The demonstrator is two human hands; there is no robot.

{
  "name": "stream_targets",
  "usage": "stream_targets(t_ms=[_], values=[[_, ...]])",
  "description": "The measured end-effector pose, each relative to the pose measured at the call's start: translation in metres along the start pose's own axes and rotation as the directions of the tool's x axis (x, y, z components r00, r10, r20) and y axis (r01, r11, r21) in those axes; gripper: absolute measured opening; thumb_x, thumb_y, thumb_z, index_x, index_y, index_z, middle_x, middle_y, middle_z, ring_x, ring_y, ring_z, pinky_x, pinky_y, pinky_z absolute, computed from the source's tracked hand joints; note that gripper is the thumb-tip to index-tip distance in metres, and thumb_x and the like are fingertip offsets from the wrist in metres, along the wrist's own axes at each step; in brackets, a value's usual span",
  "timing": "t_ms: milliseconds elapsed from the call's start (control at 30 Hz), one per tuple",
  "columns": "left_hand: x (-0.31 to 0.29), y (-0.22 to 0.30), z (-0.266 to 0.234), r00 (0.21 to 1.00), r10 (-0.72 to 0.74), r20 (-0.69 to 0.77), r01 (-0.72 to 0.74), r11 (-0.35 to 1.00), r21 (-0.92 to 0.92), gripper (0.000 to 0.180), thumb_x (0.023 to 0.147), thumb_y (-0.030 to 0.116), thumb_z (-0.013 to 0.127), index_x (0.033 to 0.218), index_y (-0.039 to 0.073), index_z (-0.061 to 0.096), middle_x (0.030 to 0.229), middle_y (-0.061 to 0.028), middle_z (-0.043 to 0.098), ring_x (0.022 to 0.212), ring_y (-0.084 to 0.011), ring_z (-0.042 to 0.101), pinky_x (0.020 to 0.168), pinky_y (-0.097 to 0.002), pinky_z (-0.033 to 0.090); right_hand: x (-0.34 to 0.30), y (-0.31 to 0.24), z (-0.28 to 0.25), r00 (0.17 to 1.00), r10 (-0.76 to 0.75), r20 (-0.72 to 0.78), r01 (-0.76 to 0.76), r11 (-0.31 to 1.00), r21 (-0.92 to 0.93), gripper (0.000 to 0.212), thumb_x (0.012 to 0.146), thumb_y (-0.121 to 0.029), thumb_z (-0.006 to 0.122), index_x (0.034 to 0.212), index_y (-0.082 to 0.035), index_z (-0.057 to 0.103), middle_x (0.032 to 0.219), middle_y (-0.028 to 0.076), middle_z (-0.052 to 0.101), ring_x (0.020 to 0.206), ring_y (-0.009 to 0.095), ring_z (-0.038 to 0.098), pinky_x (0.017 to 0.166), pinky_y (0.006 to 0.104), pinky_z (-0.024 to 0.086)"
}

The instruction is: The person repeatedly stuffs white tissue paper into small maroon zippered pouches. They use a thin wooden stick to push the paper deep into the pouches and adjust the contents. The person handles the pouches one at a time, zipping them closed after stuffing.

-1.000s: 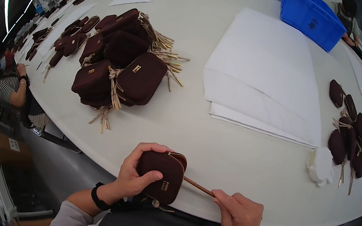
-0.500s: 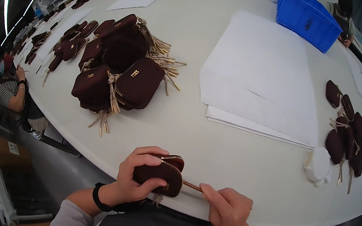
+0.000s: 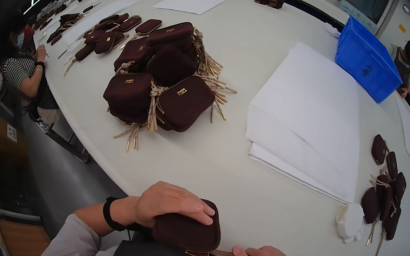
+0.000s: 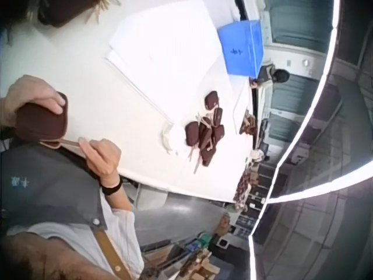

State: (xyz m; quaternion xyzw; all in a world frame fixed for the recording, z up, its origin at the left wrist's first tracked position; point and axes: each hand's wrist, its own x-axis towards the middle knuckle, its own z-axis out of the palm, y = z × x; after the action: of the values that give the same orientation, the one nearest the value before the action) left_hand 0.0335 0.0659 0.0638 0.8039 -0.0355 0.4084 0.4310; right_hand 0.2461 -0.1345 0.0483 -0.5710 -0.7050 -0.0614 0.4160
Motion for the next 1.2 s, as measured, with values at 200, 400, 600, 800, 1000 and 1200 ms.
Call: stream_targets(t_ms=[200, 400, 600, 800, 1000, 1200], values=[[0.003, 0.003, -0.007, 0.994, 0.034, 0.105, -0.042, 0.996, 0.074, 0.037, 0.087, 0.012, 0.069, 0.123, 0.003, 0.067, 0.111, -0.0121, 0.073, 0.099, -0.0262, 0.072, 0.079, -0.0332, 0.059, -0.004, -0.002, 0.001, 1.000, -0.002, -0.013, 0.002, 1.000, 0.013, 0.040, 0.061, -0.001, 0.076, 0.098, -0.017, 0.077, 0.068, -0.002, 0.056, 0.047, 0.014, 0.046, 0.043, 0.0274, 0.032], [-0.004, -0.003, -0.010, 0.998, 0.015, 0.065, -0.016, 1.000, 0.012, 0.035, 0.085, 0.015, 0.071, 0.120, 0.011, 0.071, 0.115, -0.0055, 0.073, 0.114, -0.0283, 0.067, 0.093, -0.0399, 0.055, -0.001, -0.007, -0.004, 0.999, 0.017, 0.028, -0.016, 0.999, -0.039, 0.031, 0.064, -0.003, 0.077, 0.093, -0.013, 0.076, 0.062, 0.001, 0.060, 0.044, 0.015, 0.046, 0.043, 0.0273, 0.033], [-0.012, -0.007, -0.024, 0.997, -0.010, 0.076, -0.007, 0.974, 0.228, 0.031, 0.080, 0.018, 0.077, 0.110, 0.024, 0.077, 0.124, 0.0028, 0.071, 0.133, -0.0321, 0.054, 0.115, -0.0521, 0.035, -0.007, 0.004, -0.013, 0.998, 0.054, 0.040, -0.048, 0.990, -0.136, 0.031, 0.067, -0.006, 0.082, 0.097, -0.015, 0.078, 0.062, -0.001, 0.056, 0.045, 0.014, 0.044, 0.042, 0.0267, 0.030], [-0.015, -0.010, -0.024, 0.993, -0.015, 0.121, -0.014, 0.971, 0.237, 0.031, 0.082, 0.018, 0.076, 0.111, 0.026, 0.077, 0.124, 0.0041, 0.071, 0.133, -0.0321, 0.055, 0.117, -0.0523, 0.033, -0.007, 0.005, -0.016, 0.991, 0.122, 0.050, -0.118, 0.990, -0.075, 0.031, 0.066, -0.004, 0.081, 0.095, -0.015, 0.079, 0.060, -0.002, 0.058, 0.045, 0.014, 0.046, 0.042, 0.0265, 0.031], [-0.016, -0.012, -0.016, 0.985, 0.019, 0.172, -0.046, 0.987, 0.155, 0.027, 0.085, 0.017, 0.073, 0.111, 0.023, 0.077, 0.121, 0.0025, 0.073, 0.124, -0.0286, 0.063, 0.117, -0.0527, 0.034, -0.003, 0.002, -0.011, 0.984, 0.144, 0.100, -0.149, 0.988, 0.039, 0.028, 0.069, -0.005, 0.082, 0.094, -0.016, 0.080, 0.061, -0.002, 0.058, 0.046, 0.013, 0.047, 0.043, 0.0264, 0.032], [-0.014, -0.008, -0.011, 0.971, 0.019, 0.239, -0.047, 0.993, 0.111, 0.020, 0.094, 0.019, 0.065, 0.109, 0.019, 0.077, 0.115, -0.0017, 0.075, 0.114, -0.0268, 0.069, 0.112, -0.0488, 0.041, 0.000, 0.003, -0.012, 0.979, 0.108, 0.172, -0.125, 0.988, 0.090, 0.028, 0.069, -0.005, 0.081, 0.095, -0.016, 0.079, 0.060, -0.003, 0.057, 0.047, 0.012, 0.048, 0.043, 0.0262, 0.033]])
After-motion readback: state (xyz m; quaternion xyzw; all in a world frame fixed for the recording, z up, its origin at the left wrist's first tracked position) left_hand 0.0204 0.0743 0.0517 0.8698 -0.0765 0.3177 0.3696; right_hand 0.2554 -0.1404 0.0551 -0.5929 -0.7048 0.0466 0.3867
